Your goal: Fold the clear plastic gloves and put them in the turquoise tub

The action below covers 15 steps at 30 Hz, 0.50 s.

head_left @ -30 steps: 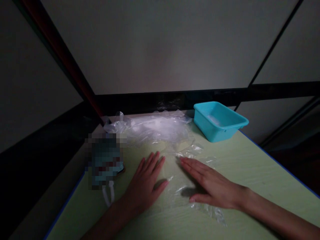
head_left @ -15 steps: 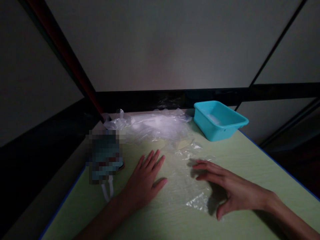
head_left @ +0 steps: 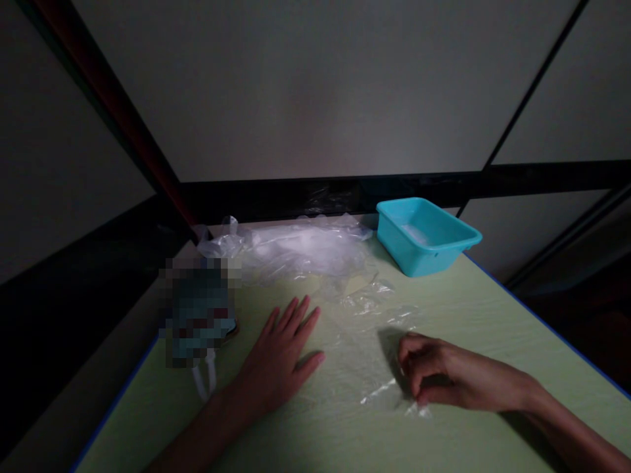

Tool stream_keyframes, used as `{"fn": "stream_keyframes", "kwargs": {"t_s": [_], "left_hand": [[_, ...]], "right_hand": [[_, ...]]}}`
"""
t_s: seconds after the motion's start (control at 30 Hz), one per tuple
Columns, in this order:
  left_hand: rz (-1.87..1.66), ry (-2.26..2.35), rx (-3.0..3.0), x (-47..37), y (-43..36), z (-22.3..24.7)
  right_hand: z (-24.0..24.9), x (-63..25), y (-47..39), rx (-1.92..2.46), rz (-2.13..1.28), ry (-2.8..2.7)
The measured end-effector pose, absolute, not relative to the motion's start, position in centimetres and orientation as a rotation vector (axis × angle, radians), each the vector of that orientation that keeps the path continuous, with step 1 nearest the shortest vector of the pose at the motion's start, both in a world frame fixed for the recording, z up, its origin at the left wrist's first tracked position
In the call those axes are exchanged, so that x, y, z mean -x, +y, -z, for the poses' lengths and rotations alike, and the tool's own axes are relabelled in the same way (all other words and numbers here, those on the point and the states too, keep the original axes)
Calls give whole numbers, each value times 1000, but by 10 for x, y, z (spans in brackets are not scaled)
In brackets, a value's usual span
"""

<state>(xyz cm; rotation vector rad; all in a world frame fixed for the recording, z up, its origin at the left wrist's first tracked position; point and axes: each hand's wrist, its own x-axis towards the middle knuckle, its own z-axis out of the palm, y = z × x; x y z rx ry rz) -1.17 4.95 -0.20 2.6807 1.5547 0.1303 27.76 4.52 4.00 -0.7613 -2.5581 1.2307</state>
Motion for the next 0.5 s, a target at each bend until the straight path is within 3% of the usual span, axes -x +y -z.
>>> {"fn": "stream_keyframes", "kwargs": {"t_s": [0.5], "left_hand": [[-94, 1561, -2695, 12, 50, 4]], "right_hand": [[-40, -288, 46, 924, -1626, -2137]]}}
